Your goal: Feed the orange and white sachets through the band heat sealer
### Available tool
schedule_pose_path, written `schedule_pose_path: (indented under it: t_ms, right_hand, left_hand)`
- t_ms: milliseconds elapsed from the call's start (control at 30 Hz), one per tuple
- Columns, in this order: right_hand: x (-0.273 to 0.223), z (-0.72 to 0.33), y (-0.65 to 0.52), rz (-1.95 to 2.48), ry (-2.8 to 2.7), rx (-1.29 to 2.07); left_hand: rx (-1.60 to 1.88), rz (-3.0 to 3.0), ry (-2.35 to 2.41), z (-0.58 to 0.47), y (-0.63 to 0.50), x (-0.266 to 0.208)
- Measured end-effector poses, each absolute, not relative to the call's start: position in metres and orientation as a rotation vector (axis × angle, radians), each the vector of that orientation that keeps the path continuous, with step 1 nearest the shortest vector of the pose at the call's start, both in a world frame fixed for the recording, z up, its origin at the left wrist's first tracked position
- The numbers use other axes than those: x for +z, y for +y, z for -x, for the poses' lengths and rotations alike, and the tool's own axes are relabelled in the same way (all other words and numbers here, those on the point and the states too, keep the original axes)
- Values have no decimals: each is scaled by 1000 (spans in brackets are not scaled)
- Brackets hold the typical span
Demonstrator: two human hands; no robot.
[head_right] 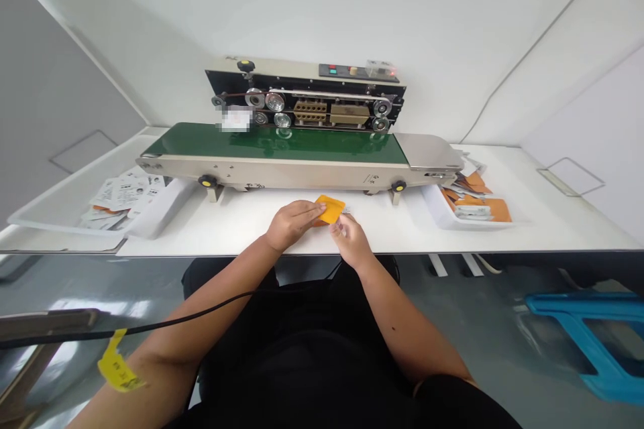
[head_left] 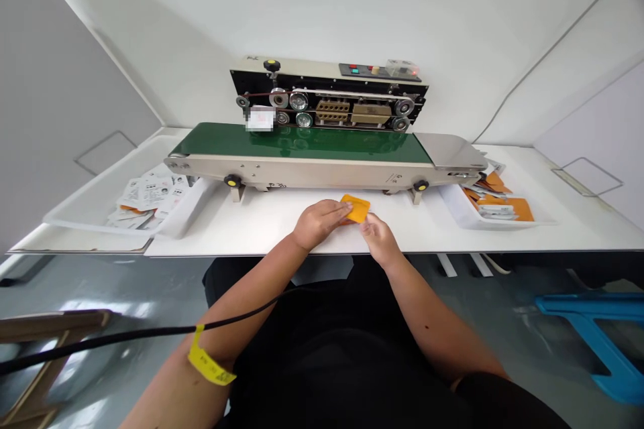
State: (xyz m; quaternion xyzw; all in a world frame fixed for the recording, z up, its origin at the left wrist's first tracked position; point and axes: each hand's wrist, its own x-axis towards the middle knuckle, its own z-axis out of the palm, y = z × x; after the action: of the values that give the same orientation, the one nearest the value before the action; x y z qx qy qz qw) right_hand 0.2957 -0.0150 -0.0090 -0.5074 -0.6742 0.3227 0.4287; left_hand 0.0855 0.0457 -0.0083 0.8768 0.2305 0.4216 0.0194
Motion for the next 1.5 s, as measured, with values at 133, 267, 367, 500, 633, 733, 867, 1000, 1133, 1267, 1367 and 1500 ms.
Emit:
schedule_pose_path:
  t_ms: [133, 267, 367, 500, 633, 733, 867, 1000, 1133, 1267, 1367, 1500]
  right_hand:
    - [-5, -280, -11, 1200, -1154, 1157]
    - [12, -294, -12, 1259, -1189, 1285]
    - [27, -314, -18, 1328, -1430, 1557]
    - [32, -329, -22, 1324, -1451, 1669]
    - [26, -333, -21, 1353, -1338, 1718]
    - [24, -333, -20, 1347, -1384, 1738]
    - [30, -333, -16, 1319, -1589, 1605]
    - [40, -339, -9, 1383, -1812, 1395]
    - [61, -360, 4, 1405, -1794, 1232]
    - [97, -395, 38, 1270, -1248, 851]
    - [126, -420, 75, 1148, -967, 576]
    - [147, -433, 122, 1213, -857, 596]
  left_hand:
    - [1230, -2810, 442, -87, 40, -3]
    - [1253, -2759, 771, -86, 36, 2]
    - [1199, -2635, 814, -84, 37, 6]
    - [985, -2432, 642, -83, 39, 7]
    - [900, -2167, 578, -83, 38, 6]
    - [816, -2087, 521, -84, 38, 5]
    - [799, -1996, 548, -85, 39, 5]
    - [818, -1887, 553, -85, 40, 5]
    - [896, -1895, 583, -84, 41, 4]
    - [982, -2185, 718, -82, 44, 1]
    - [907, -2476, 761, -84, 49, -1]
    - [786, -2602, 727, -88, 55, -2]
